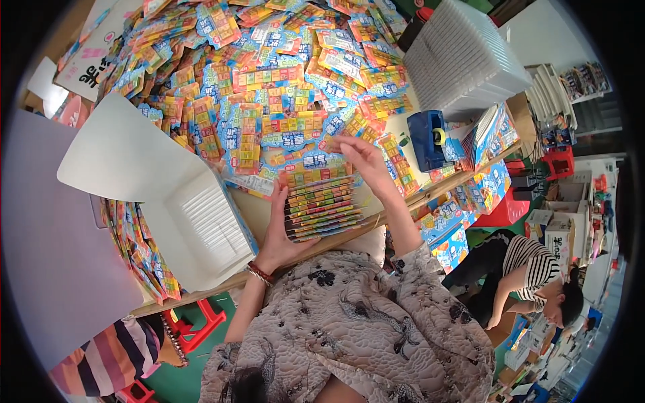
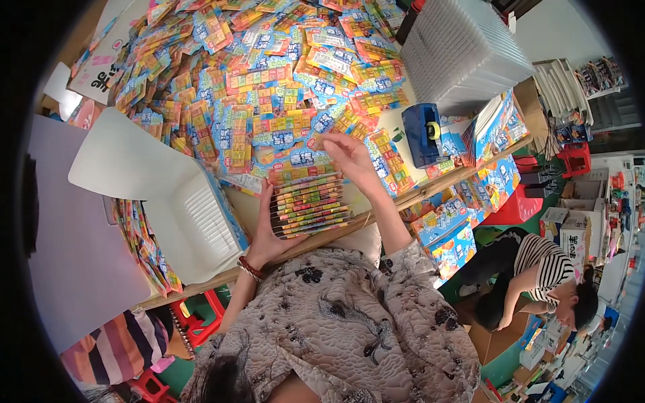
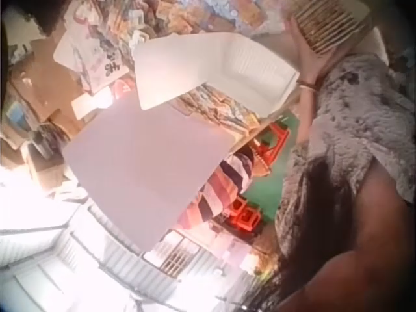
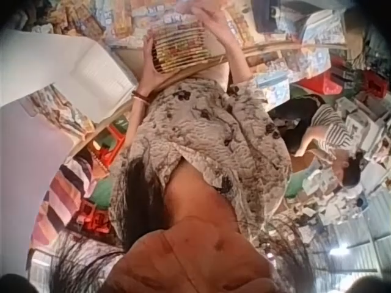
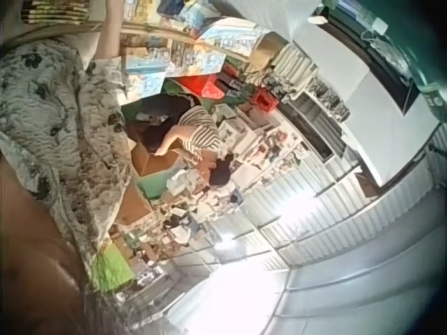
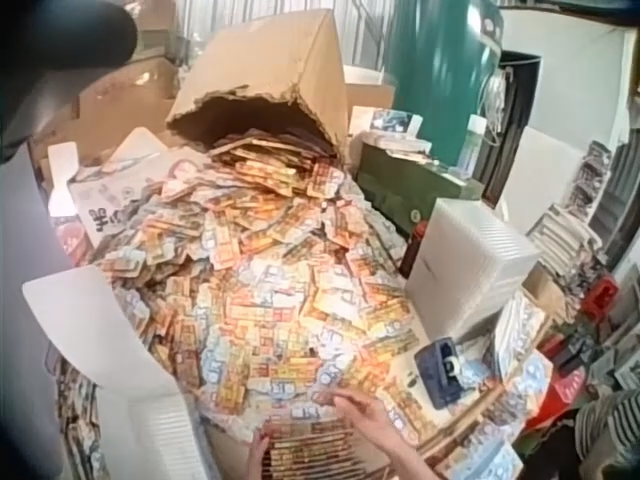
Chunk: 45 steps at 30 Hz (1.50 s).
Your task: Packing small toy card packets into display boxes from a large pile on a workbench.
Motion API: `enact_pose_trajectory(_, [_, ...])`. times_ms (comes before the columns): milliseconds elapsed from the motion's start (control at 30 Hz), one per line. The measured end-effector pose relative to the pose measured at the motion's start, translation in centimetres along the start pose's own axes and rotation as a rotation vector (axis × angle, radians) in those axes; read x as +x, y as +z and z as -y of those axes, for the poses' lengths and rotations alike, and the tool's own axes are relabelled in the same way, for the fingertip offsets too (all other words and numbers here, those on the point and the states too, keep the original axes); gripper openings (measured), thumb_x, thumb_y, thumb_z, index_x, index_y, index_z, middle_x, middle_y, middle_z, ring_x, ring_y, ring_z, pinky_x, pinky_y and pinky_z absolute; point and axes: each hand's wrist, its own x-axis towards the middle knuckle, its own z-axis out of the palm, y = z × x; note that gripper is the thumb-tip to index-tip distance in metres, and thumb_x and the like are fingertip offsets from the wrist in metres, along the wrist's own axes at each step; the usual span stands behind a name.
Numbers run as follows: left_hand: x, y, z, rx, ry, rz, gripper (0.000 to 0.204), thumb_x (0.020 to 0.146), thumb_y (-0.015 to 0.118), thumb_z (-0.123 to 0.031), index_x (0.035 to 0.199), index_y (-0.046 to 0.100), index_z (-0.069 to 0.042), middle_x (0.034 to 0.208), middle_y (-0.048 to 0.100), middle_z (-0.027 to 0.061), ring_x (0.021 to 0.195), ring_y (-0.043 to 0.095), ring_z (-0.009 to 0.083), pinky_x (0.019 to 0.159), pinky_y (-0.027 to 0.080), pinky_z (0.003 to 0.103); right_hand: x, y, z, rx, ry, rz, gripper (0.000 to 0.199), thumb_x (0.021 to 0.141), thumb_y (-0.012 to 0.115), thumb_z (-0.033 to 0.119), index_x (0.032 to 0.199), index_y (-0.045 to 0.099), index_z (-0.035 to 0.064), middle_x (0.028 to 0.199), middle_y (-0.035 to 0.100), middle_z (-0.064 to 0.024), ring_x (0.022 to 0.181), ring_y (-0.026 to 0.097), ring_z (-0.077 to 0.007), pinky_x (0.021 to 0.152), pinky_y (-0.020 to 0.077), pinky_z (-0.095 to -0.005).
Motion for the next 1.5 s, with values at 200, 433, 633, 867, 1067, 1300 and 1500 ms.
enact_pose_trajectory(200, [-0.3,0.2,0.4,-0.142,-0.064,0.001,0.122,0.061,0.088,-0.015,0.149,0.006,-0.004,0.152,0.018,0.0211,0.140,0.025,0.0339,0.114,0.025,0.043,-4.4,-0.5,-2.2,0.091,-0.136,-0.244,0.055,0.100,0.041,0.043,0.133,0.047,0.0002,0.130,0.055,-0.0135,0.123,0.051,-0.0241,0.105,0.0362,-0.0380])
enact_pose_trajectory(433, [0.2,0.0,0.0,-0.123,0.016,-0.012,0.134,0.061,0.090,-0.018,0.149,-0.009,-0.006,0.153,0.011,0.0185,0.139,0.026,0.0304,0.113,0.027,0.042,-7.7,2.3,-2.5,-0.004,-0.183,0.117,0.088,0.094,0.019,0.068,0.152,0.002,0.0045,0.159,0.005,-0.0121,0.147,0.004,-0.0256,0.117,0.0025,-0.0402])
enact_pose_trajectory(633, [-0.3,0.4,0.7,-0.138,-0.047,-0.034,0.128,0.060,0.090,-0.017,0.149,0.000,-0.007,0.144,0.024,0.0157,0.133,0.034,0.0299,0.110,0.033,0.042,-7.6,2.4,-2.2,0.224,-0.091,0.097,0.088,0.093,0.016,0.068,0.152,0.007,0.0026,0.159,0.006,-0.0100,0.147,0.005,-0.0221,0.117,0.0038,-0.0360])
enact_pose_trajectory(867, [-0.1,0.2,0.7,-0.074,-0.032,-0.061,0.116,0.055,0.092,-0.020,0.144,0.018,-0.006,0.140,0.028,0.0169,0.132,0.033,0.0314,0.111,0.030,0.041,-7.0,-0.7,-1.8,0.131,0.030,0.101,0.052,0.095,0.056,0.027,0.141,0.043,0.0046,0.146,0.043,-0.0087,0.135,0.039,-0.0205,0.111,0.0317,-0.0344])
enact_pose_trajectory(1067, [-0.2,0.3,1.0,-0.066,-0.011,-0.080,0.116,0.055,0.092,-0.022,0.144,0.019,-0.005,0.140,0.030,0.0175,0.132,0.032,0.0331,0.112,0.028,0.042,-6.4,-2.0,-2.3,0.221,0.027,0.159,0.049,0.089,0.063,0.005,0.136,0.049,0.0051,0.141,0.048,-0.0083,0.129,0.046,-0.0189,0.109,0.0377,-0.0353])
enact_pose_trajectory(1300, [-0.2,0.2,0.9,-0.001,0.012,-0.073,0.121,0.056,0.092,-0.024,0.146,0.014,-0.005,0.140,0.031,0.0172,0.132,0.032,0.0327,0.111,0.029,0.043,-6.5,-1.9,-2.6,0.221,0.020,0.152,0.051,0.087,0.064,0.001,0.136,0.050,0.0071,0.140,0.049,-0.0081,0.128,0.047,-0.0191,0.108,0.0400,-0.0360])
enact_pose_trajectory(1500, [0.2,0.0,0.0,-0.025,0.024,-0.015,0.134,0.060,0.091,-0.019,0.150,-0.008,-0.011,0.152,0.014,0.0184,0.138,0.029,0.0322,0.112,0.031,0.043,-7.1,-0.2,-2.4,-0.146,-0.112,-0.002,0.048,0.087,0.058,-0.004,0.134,0.049,0.0026,0.133,0.054,-0.0112,0.120,0.055,-0.0211,0.099,0.0450,-0.0319])
